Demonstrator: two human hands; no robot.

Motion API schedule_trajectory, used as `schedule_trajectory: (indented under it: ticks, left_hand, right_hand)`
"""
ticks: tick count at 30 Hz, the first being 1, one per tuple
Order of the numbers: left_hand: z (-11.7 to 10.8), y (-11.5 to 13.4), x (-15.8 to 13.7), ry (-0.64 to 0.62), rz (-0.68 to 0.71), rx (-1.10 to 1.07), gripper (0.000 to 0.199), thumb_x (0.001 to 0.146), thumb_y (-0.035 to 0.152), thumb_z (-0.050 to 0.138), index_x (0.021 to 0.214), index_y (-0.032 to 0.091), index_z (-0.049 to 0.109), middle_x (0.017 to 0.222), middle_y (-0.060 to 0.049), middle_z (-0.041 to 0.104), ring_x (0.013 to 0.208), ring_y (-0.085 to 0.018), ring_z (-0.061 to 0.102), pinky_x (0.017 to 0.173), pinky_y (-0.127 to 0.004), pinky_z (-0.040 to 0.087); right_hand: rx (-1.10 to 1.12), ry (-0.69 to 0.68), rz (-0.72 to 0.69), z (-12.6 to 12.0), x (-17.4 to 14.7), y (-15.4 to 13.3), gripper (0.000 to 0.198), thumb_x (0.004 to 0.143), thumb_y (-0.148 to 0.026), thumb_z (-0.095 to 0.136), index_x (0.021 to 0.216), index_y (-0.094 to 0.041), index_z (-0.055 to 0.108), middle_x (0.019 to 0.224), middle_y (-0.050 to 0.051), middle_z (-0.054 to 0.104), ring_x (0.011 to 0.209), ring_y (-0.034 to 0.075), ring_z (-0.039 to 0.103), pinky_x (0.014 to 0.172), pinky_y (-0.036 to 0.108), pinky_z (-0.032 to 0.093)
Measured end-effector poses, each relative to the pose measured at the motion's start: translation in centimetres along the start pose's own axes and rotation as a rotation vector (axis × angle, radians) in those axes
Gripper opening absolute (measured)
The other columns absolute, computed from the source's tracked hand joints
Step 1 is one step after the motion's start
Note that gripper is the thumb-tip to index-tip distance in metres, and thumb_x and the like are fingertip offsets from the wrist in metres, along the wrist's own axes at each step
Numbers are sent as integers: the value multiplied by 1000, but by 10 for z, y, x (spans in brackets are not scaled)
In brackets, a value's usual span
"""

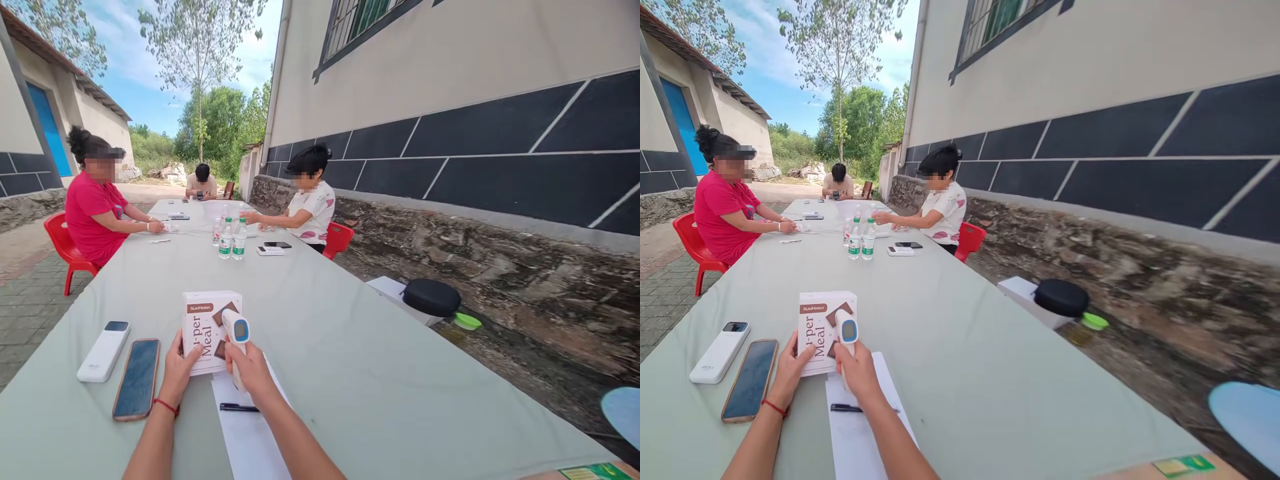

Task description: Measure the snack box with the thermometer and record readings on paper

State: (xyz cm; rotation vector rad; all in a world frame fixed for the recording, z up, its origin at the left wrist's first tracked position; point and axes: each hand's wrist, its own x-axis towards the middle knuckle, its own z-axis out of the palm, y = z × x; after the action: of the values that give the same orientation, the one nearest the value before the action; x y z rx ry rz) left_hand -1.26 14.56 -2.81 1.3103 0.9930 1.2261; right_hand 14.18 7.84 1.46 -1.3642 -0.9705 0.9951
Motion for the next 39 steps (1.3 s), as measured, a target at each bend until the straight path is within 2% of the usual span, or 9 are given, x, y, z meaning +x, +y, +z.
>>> schedule_trajectory:
  ticks: [7, 13, 16, 21, 28, 34, 37, 39]
  left_hand:
    - [1, 2, -1, -10, -5, -11, 66, 69, 50, 77, 122, 17, 58, 117, -12, 70, 106, -29, 66, 89, -39, 54]
    - [2, -3, 1, 7, 10, -8, 69, 69, 51, 76, 125, 17, 54, 122, -14, 66, 112, -30, 63, 94, -40, 52]
    - [2, -6, 1, 50, 54, 23, 72, 69, 53, 75, 128, 17, 50, 127, -15, 63, 117, -29, 61, 99, -40, 48]
    - [-1, -10, 1, 73, 90, 45, 70, 76, 57, 69, 129, 18, 46, 131, -14, 59, 123, -28, 56, 103, -40, 46]
    - [-7, -15, 7, 189, 85, -28, 63, 77, 56, 68, 125, 19, 47, 128, -13, 60, 120, -27, 58, 101, -42, 47]
    - [-9, -14, 10, 188, 124, 37, 69, 77, 53, 71, 131, 20, 43, 132, -13, 57, 122, -27, 55, 103, -41, 46]
    - [-6, -13, 10, 190, 160, 94, 71, 76, 50, 72, 131, 18, 43, 131, -14, 56, 121, -28, 56, 103, -42, 46]
    - [-4, -14, 11, 169, 187, 106, 74, 76, 50, 72, 134, 17, 41, 132, -16, 55, 122, -29, 55, 104, -43, 45]
  right_hand:
    - [-10, 37, 30, 1, -3, -3, 24, 75, -42, 52, 69, -20, 57, 49, -3, 52, 52, 15, 49, 58, 28, 41]
    - [-68, 17, 37, 2, -8, -11, 26, 75, -42, 51, 59, -22, 48, 47, -3, 50, 50, 14, 46, 56, 28, 39]
    - [-17, 17, 62, 1, -19, -21, 21, 74, -40, 55, 67, -21, 51, 52, -4, 52, 53, 14, 47, 55, 26, 37]
    - [50, -19, -28, -5, -51, -45, 23, 78, -43, 57, 77, -20, 56, 66, -1, 56, 62, 15, 48, 58, 25, 39]
    - [100, -91, -127, -20, -83, -68, 37, 82, -56, 58, 83, -19, 58, 72, 0, 54, 64, 14, 44, 57, 24, 40]
    - [93, -149, -126, -36, -103, -74, 42, 81, -61, 60, 87, -19, 60, 79, 2, 58, 69, 14, 48, 60, 25, 43]
    - [28, -104, -113, -54, -104, -62, 44, 82, -60, 60, 95, -18, 62, 83, 4, 61, 73, 16, 53, 64, 26, 45]
    - [-74, 7, -143, -74, -95, -44, 45, 82, -57, 60, 105, -18, 63, 91, 6, 64, 81, 20, 58, 70, 28, 48]
